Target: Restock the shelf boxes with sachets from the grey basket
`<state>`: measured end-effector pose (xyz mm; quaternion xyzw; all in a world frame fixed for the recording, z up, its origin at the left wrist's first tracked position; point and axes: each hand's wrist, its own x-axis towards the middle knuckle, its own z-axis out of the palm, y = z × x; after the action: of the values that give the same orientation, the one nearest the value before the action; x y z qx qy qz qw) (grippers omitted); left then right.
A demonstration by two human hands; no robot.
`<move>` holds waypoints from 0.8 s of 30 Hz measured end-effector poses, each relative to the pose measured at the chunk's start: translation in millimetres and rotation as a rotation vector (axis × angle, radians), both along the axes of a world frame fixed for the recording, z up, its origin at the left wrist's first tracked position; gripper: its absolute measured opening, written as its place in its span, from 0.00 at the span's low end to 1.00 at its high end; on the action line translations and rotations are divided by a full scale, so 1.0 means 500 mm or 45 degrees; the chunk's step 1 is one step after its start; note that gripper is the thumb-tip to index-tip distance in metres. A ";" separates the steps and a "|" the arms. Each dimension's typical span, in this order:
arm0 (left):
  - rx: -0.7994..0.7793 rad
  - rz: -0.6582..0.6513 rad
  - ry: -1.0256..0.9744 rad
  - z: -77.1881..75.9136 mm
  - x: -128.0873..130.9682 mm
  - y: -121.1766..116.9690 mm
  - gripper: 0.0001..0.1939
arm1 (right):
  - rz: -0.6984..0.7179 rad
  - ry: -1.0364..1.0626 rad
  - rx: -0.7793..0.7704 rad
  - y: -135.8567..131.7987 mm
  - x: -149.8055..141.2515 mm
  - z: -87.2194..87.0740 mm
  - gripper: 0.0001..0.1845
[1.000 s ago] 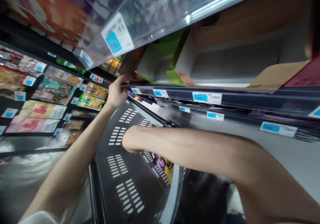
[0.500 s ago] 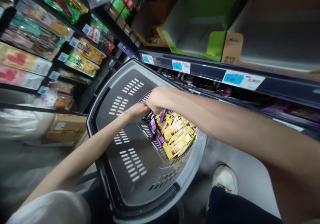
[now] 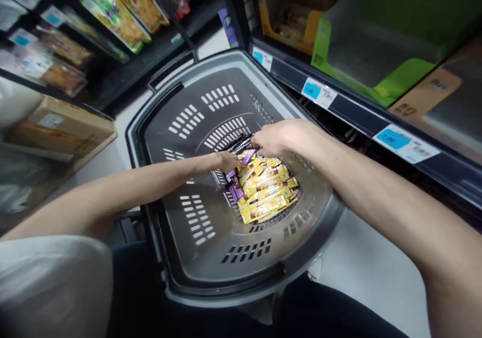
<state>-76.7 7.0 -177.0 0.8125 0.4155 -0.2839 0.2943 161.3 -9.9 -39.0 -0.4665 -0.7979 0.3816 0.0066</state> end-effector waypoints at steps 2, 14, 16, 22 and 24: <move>0.032 0.094 -0.048 -0.002 -0.004 0.003 0.08 | 0.085 -0.070 0.054 0.000 0.000 0.000 0.11; 0.024 -0.067 0.185 0.015 0.011 -0.009 0.14 | 0.511 -0.583 0.075 -0.014 -0.007 0.034 0.24; 0.048 -0.081 0.241 0.008 0.014 -0.014 0.17 | 0.520 -0.630 0.065 -0.019 -0.011 0.036 0.25; 0.206 -0.048 0.076 0.054 0.040 0.024 0.10 | 0.551 -0.705 0.003 -0.033 -0.019 0.048 0.24; 0.277 -0.003 -0.120 0.090 0.056 0.051 0.04 | 0.531 -0.705 -0.005 -0.034 -0.020 0.049 0.25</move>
<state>-48.8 32.5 -131.9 0.8526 0.4286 -0.1989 0.2232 151.4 -26.9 -14.3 -0.3793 -0.8468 0.2353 -0.2893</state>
